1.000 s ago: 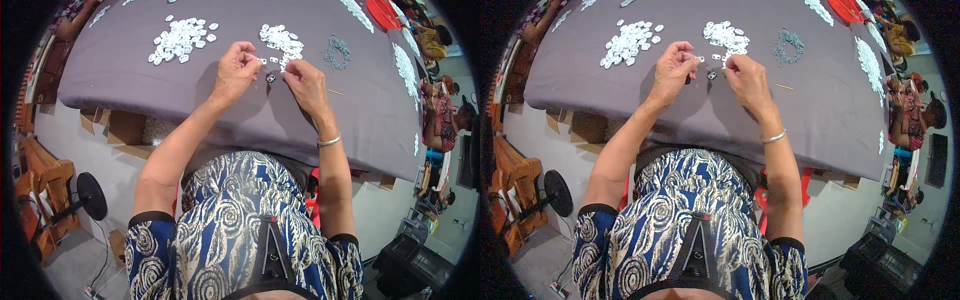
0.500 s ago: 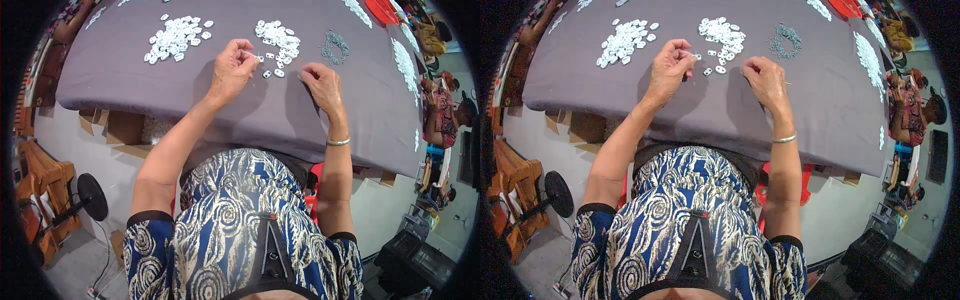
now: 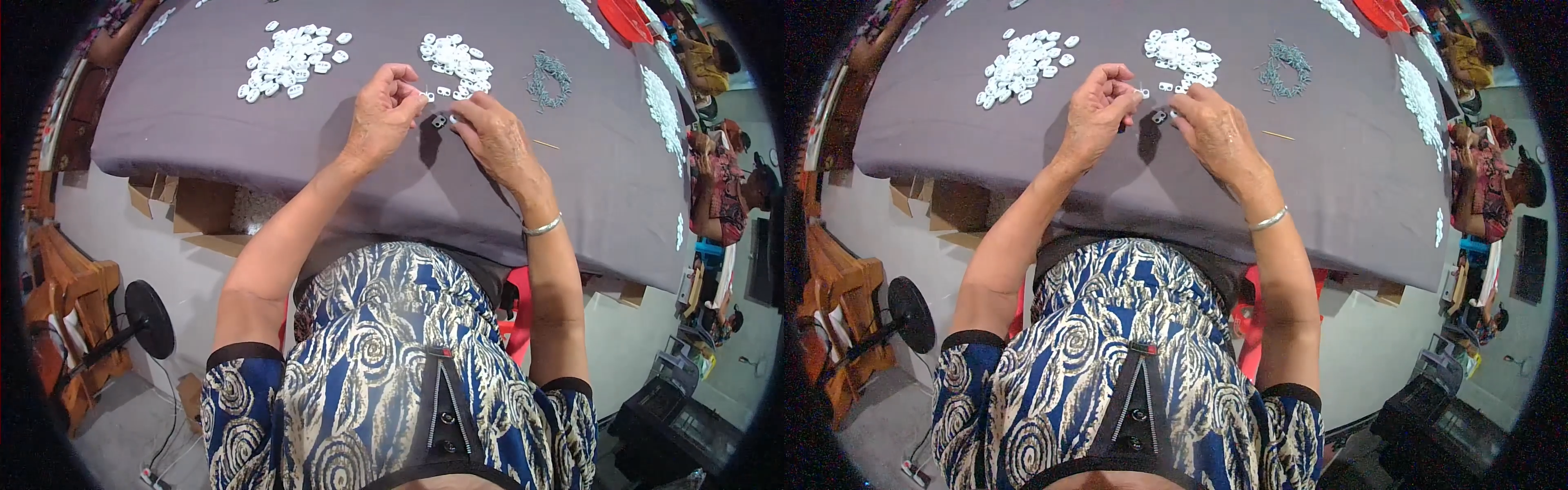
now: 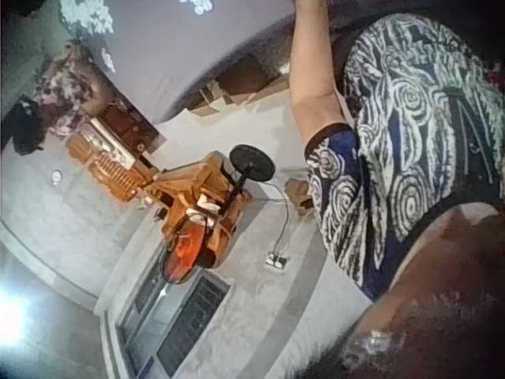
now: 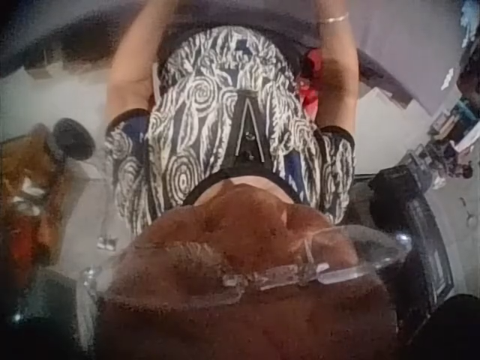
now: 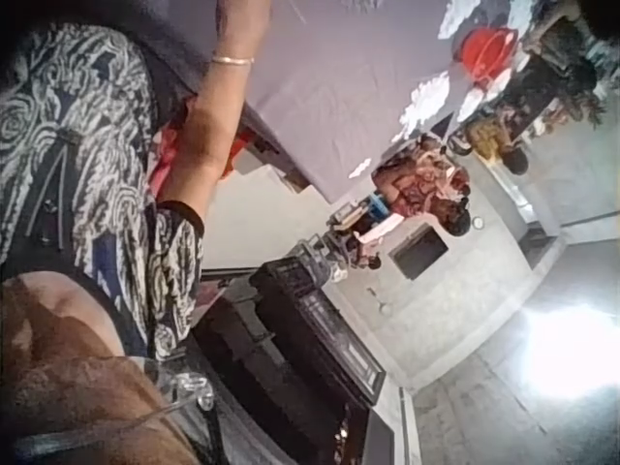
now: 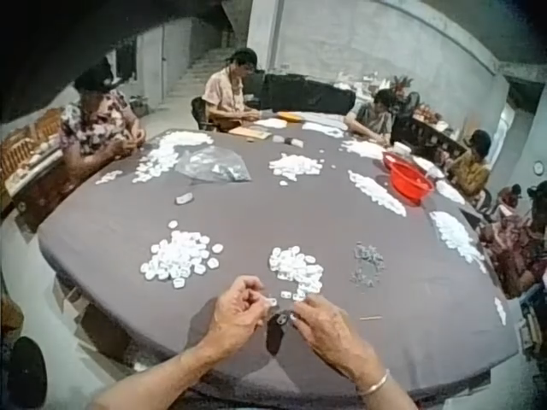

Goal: The person repeatedly picks up small plastic components from piles on the table and snaps them together by hand.

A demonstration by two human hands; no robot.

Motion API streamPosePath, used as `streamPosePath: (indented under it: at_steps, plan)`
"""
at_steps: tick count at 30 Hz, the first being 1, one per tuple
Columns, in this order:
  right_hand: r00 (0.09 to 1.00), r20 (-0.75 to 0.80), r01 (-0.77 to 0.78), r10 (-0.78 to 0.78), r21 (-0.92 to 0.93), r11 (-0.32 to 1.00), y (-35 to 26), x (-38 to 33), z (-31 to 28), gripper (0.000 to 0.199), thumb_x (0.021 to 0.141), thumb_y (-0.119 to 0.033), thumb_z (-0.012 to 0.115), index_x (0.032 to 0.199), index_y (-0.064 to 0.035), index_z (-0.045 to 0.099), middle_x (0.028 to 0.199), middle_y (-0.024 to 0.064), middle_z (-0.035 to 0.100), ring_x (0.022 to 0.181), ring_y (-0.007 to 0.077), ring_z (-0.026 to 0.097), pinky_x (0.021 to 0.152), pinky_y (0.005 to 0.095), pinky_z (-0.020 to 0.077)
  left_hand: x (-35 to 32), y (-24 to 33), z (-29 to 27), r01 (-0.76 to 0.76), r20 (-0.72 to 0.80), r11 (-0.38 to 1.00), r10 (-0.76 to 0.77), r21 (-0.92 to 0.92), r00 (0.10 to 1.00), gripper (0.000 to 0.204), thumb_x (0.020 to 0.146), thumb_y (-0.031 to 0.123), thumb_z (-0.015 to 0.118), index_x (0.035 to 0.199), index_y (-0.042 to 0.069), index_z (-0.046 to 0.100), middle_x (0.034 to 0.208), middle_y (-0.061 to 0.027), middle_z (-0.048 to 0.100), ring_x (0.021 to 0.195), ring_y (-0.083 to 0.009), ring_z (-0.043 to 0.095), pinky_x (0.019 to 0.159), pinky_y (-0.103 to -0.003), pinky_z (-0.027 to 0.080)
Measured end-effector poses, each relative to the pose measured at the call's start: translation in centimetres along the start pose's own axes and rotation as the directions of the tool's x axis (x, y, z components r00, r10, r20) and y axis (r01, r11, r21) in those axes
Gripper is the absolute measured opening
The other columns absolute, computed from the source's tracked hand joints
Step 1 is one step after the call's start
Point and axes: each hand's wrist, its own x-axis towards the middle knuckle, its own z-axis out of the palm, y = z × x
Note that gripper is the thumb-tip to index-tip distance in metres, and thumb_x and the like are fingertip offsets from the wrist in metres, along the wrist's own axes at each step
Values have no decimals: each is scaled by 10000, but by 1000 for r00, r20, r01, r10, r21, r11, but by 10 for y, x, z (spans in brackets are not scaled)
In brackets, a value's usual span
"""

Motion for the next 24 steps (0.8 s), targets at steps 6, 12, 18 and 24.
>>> streamPosePath:
  at_steps: [6, 12, 18, 24]
  plan:
    - [992, -55, 101, -110, -144, 984, 2, -6, 10, 144, 789, -37, 625, 925, -33, 578, 860, 129, 545, 848, 307, 579, 716, 410, 499, -1, 1, 1, -3, 7, 1000, 3, 1, 1000, 245, 840, 63, 626, 1055, 28, 513, 775, -5, 564, 663, -53, 529, 558, -212, 475]
    - [978, -185, -68, 99, 166, 984, 11, -3, 14, 121, 817, -41, 560, 922, -12, 613, 828, 121, 598, 744, 280, 603, 661, 363, 488, -8, 9, 10, 44, 79, 999, -43, -8, 996, 261, 856, 31, 610, 1091, 20, 498, 782, 7, 547, 643, -46, 494, 559, -187, 418]
    - [921, -15, -260, 389, 720, 643, 16, -2, 18, 169, 888, -104, 556, 1001, -16, 646, 744, -1, 570, 653, 75, 489, 585, 238, 423, -12, 9, 13, 45, 230, 997, -57, 58, 971, 292, 861, 22, 597, 1130, 19, 483, 780, 11, 540, 657, -48, 494, 572, -192, 416]
    - [916, 39, -252, 399, 831, 496, 12, -3, 19, 168, 916, -133, 555, 989, -22, 657, 752, -49, 547, 640, 29, 452, 561, 181, 377, -11, 3, 12, 5, 293, 998, -24, 65, 956, 379, 856, 6, 596, 1199, 22, 435, 788, 13, 513, 681, -48, 484, 578, -197, 409]
